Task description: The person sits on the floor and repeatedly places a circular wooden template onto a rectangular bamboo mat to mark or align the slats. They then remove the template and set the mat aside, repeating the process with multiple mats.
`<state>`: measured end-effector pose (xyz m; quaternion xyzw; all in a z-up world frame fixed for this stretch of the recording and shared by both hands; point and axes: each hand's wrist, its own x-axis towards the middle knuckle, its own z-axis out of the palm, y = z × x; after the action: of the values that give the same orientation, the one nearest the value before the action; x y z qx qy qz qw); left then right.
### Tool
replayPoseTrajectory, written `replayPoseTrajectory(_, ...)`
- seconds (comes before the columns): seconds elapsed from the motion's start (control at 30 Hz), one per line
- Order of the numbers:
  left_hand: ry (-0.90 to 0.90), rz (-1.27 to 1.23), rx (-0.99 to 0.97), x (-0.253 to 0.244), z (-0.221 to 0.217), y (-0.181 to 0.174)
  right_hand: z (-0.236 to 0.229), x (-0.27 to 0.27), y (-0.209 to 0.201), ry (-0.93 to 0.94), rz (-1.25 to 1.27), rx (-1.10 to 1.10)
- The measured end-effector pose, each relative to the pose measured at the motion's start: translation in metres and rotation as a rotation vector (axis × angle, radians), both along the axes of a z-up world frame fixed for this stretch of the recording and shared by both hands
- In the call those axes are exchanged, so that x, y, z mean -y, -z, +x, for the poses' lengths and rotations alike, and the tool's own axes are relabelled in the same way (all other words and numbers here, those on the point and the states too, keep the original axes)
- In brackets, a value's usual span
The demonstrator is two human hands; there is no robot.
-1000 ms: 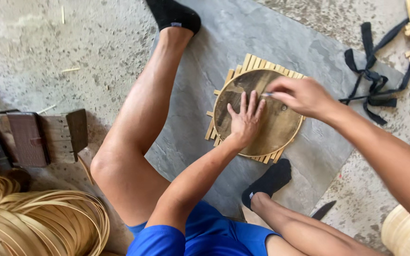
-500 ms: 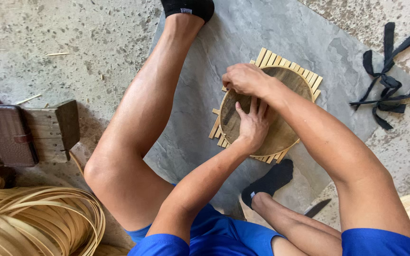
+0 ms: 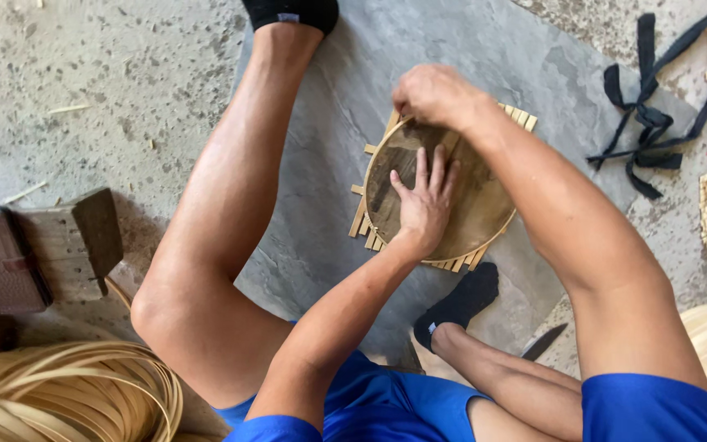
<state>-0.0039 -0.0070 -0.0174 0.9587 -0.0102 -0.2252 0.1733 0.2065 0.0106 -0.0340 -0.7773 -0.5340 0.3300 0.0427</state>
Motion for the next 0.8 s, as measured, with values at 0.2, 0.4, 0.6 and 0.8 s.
replayPoseTrajectory(0.2, 0.053, 0.075, 0.000, 0.000, 0.004, 0.001, 0.028, 0.045, -0.007, 0.201, -0.002, -0.034)
replayPoseTrajectory(0.4, 0.060, 0.085, 0.017, 0.000, 0.001, 0.003, 0.042, 0.102, -0.002, 0.241, 0.168, 0.073)
replayPoseTrajectory(0.6, 0.116, 0.112, 0.013, -0.002, 0.004, 0.002, 0.026, 0.176, -0.009, 0.434, 0.210, 0.169)
replayPoseTrajectory(0.8, 0.173, 0.200, 0.035, -0.003, 0.006, 0.003, -0.015, 0.237, -0.013, 0.609, 0.294, 0.247)
